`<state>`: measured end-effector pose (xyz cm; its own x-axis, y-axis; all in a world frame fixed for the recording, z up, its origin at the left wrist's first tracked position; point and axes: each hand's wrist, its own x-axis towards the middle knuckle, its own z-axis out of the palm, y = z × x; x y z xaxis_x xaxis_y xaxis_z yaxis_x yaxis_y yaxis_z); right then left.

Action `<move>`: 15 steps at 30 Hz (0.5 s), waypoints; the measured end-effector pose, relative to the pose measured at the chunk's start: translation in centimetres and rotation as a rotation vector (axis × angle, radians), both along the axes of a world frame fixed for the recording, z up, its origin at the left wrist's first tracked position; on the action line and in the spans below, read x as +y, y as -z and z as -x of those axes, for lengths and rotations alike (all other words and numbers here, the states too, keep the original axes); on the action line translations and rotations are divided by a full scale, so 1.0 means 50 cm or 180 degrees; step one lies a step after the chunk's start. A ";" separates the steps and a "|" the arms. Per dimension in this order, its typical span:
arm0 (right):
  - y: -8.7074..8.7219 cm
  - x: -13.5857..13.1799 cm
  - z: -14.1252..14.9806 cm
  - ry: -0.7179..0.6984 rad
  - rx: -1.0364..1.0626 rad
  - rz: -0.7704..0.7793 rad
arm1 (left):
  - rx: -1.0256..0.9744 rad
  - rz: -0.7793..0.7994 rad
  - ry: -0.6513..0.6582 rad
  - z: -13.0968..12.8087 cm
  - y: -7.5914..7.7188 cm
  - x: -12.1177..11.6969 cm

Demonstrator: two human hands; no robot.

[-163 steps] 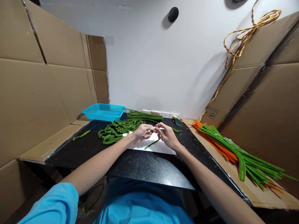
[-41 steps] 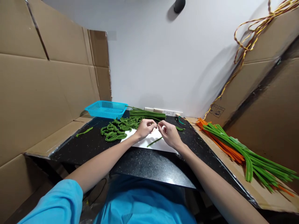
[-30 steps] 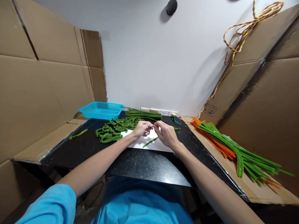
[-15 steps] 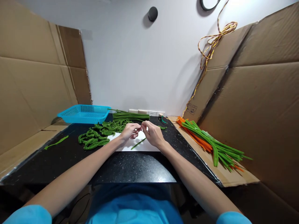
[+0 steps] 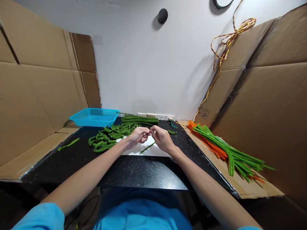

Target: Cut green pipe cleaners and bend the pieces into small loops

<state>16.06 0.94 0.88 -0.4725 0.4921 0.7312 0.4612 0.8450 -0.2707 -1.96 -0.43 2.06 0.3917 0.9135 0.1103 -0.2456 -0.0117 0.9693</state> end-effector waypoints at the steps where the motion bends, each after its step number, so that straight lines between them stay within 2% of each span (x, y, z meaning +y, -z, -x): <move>1: 0.000 -0.001 0.000 -0.0007 -0.0013 0.0000 | 0.0000 -0.0002 -0.0016 0.000 -0.001 0.000; 10: 0.000 -0.002 0.000 0.0087 -0.0177 -0.0019 | 0.0064 0.0081 -0.0011 0.000 -0.005 -0.007; 15: -0.004 -0.002 0.000 -0.0003 -0.0054 0.0175 | -0.0065 -0.0061 0.0086 -0.002 0.004 -0.003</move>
<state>16.04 0.84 1.09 -0.4852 0.5309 0.6948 0.4653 0.8295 -0.3090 -1.85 -0.59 1.84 0.4136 0.9003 0.1360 -0.2659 -0.0234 0.9637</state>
